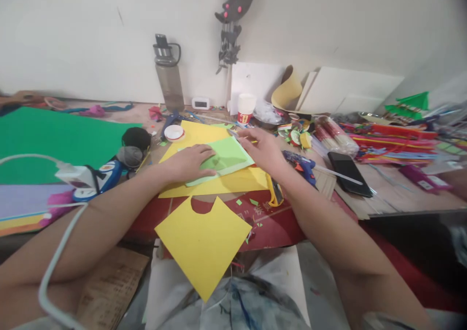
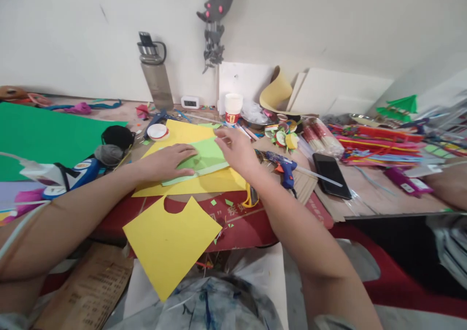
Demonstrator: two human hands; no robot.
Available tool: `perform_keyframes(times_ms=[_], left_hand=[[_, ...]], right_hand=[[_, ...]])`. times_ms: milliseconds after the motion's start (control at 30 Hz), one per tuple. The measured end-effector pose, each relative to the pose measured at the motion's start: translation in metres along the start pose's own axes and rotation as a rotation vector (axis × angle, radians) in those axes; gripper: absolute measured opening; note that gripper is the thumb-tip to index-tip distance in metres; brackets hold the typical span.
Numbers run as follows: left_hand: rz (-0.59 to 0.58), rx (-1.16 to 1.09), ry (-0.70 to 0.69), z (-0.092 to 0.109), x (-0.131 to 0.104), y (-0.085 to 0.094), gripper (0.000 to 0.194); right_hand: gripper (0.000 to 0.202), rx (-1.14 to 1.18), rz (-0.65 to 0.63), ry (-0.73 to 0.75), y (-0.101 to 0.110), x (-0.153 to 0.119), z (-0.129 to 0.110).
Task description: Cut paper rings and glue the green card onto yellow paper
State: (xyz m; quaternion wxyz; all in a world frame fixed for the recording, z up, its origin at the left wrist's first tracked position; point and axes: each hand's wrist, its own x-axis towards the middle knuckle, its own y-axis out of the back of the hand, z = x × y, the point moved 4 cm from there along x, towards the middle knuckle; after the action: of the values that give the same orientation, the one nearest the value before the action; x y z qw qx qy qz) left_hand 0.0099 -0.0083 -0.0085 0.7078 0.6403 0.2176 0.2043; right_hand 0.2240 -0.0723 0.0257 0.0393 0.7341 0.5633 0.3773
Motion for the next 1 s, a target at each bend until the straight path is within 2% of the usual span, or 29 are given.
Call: perform_keyframes(times_ms=[100, 167, 267, 367, 433, 467, 533, 600, 700, 767, 867, 933, 1000], left_hand=[[-0.014, -0.043, 0.006, -0.003, 0.002, -0.001, 0.079], [-0.005, -0.062, -0.005, -0.005, 0.004, -0.003, 0.079], [0.029, -0.097, -0.024, -0.007, 0.007, -0.004, 0.079], [0.124, -0.129, -0.054, -0.004, 0.006, 0.007, 0.071], [0.217, -0.209, -0.084, 0.005, 0.001, 0.022, 0.063], [0.195, -0.274, -0.126, 0.012, -0.003, 0.028, 0.058], [0.067, -0.392, -0.232, 0.032, -0.012, 0.034, 0.048], [-0.099, -0.426, -0.353, 0.054, -0.022, 0.034, 0.043], [-0.275, -0.395, -0.498, 0.075, -0.031, 0.026, 0.057], [-0.325, -0.374, -0.535, 0.081, -0.033, 0.022, 0.055], [-0.340, -0.377, -0.526, 0.083, -0.034, 0.020, 0.040], [-0.347, -0.367, -0.509, 0.083, -0.034, 0.020, 0.038], [-0.347, -0.354, -0.497, 0.082, -0.033, 0.019, 0.039]], right_hand=[[0.018, -0.120, 0.110, -0.051, 0.040, -0.003, -0.008], [0.019, -0.256, 0.151, -0.107, 0.070, -0.015, -0.005], [0.028, -0.552, 0.163, -0.241, 0.112, -0.046, 0.016], [0.041, -0.811, 0.091, -0.397, 0.137, -0.082, 0.047], [0.044, -0.865, 0.073, -0.509, 0.145, -0.102, 0.066], [0.046, -0.842, 0.039, -0.543, 0.144, -0.108, 0.073], [0.050, -0.807, -0.026, -0.615, 0.139, -0.114, 0.085], [0.053, -0.837, -0.060, -0.667, 0.135, -0.112, 0.091], [0.050, -0.929, -0.098, -0.701, 0.131, -0.102, 0.091], [0.038, -0.974, -0.150, -0.704, 0.131, -0.096, 0.088], [0.023, -0.973, -0.189, -0.750, 0.133, -0.093, 0.085], [0.019, -0.886, -0.130, -0.795, 0.138, -0.095, 0.088], [0.016, -0.741, -0.017, -0.761, 0.145, -0.098, 0.094]])
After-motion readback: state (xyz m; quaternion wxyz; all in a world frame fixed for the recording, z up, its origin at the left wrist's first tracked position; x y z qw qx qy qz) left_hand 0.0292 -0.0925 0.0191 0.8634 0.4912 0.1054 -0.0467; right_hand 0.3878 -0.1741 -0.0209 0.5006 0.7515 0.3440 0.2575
